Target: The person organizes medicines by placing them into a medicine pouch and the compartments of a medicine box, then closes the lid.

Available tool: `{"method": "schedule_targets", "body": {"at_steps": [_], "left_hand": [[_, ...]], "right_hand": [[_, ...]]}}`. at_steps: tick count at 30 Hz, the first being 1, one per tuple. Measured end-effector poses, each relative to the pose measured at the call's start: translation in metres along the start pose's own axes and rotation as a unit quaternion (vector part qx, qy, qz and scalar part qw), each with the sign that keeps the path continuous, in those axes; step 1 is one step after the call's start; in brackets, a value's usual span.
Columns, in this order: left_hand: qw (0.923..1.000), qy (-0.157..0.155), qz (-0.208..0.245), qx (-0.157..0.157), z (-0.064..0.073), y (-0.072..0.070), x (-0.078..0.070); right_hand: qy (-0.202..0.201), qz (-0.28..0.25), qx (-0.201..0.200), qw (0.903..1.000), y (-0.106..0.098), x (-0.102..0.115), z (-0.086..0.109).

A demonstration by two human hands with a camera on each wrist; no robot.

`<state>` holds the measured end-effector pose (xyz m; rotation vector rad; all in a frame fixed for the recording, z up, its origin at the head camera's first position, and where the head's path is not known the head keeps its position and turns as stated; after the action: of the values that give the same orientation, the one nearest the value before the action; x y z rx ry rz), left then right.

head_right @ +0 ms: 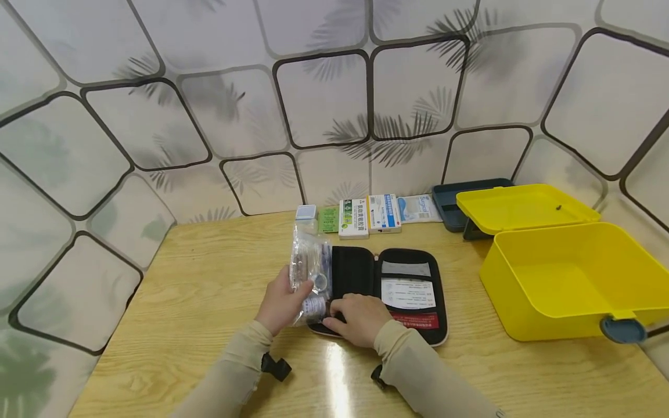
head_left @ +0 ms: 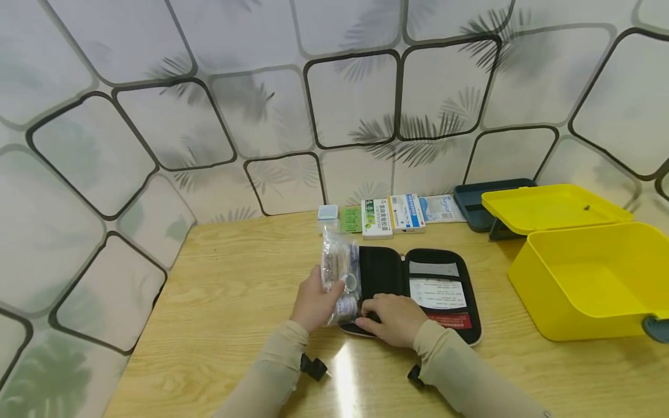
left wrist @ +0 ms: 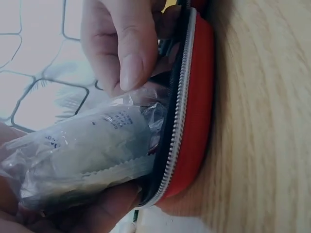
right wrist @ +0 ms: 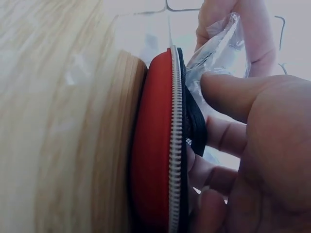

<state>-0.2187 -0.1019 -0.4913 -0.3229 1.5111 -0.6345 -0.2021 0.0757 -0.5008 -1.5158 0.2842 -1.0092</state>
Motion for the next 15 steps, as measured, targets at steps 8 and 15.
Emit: {"method": "schedule_targets", "body": {"at_steps": [8, 15], "left_hand": [[0.9999, 0.004, -0.013, 0.002, 0.0018, 0.0072, -0.0032], [0.9994, -0.007, -0.030, 0.013, -0.0004, 0.0074, 0.0007]], "right_hand": [[0.012, -0.032, 0.003, 0.9994, -0.0010, -0.0023, -0.0007], [0.021, -0.042, 0.007, 0.9989, 0.0013, -0.0046, -0.0035]]}}
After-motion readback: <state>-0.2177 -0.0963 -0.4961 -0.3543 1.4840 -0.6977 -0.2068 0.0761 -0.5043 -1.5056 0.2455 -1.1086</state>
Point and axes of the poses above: each hand's wrist, its own z-axis away from the middle knuckle, its own y-axis out of the palm, x = y × z, the point moved 4 cm from there along -z, towards the middle knuckle, and after that the axes turned 11 degrees about x, right-handed, at the moved point
